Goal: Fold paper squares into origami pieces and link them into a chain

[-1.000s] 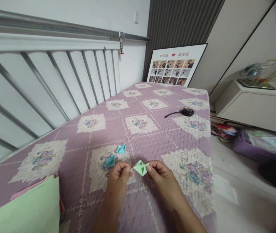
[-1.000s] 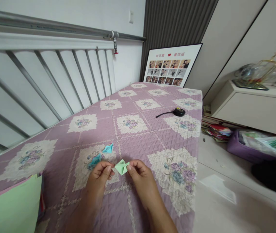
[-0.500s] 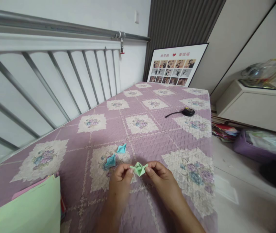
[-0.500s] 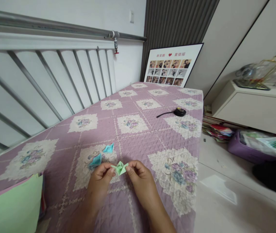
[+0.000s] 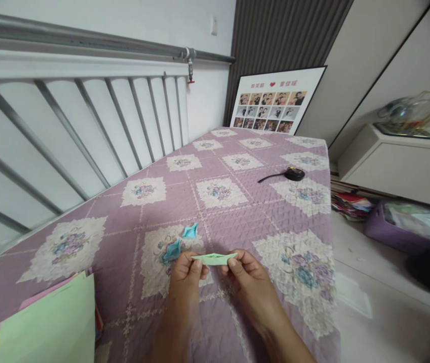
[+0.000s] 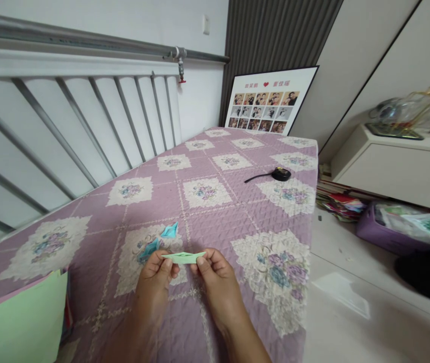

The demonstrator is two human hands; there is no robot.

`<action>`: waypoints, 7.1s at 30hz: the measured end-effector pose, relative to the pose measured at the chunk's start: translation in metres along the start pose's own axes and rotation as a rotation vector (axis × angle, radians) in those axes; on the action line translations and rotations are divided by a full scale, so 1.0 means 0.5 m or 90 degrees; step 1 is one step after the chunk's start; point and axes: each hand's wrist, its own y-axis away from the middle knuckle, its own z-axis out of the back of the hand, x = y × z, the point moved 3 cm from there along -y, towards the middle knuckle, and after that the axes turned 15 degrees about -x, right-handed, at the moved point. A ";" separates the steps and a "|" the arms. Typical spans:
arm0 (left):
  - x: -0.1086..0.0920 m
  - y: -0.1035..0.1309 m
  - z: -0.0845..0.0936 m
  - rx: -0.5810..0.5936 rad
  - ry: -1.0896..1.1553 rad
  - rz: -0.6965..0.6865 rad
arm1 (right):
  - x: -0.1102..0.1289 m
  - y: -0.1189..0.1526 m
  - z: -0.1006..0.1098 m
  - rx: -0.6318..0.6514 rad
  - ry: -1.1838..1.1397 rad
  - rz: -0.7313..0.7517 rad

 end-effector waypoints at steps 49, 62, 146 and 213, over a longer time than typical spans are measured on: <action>-0.010 0.023 -0.005 0.034 -0.573 -0.315 | 0.021 0.003 0.015 0.061 0.586 0.374; -0.005 0.020 -0.006 0.056 -0.570 -0.286 | 0.006 -0.013 0.016 0.064 0.632 0.428; -0.046 0.027 -0.014 0.108 -0.532 -0.204 | -0.011 -0.249 -0.109 -0.031 0.628 0.621; -0.013 0.015 -0.016 0.100 -0.530 -0.177 | 0.043 -0.286 -0.162 0.068 0.944 0.701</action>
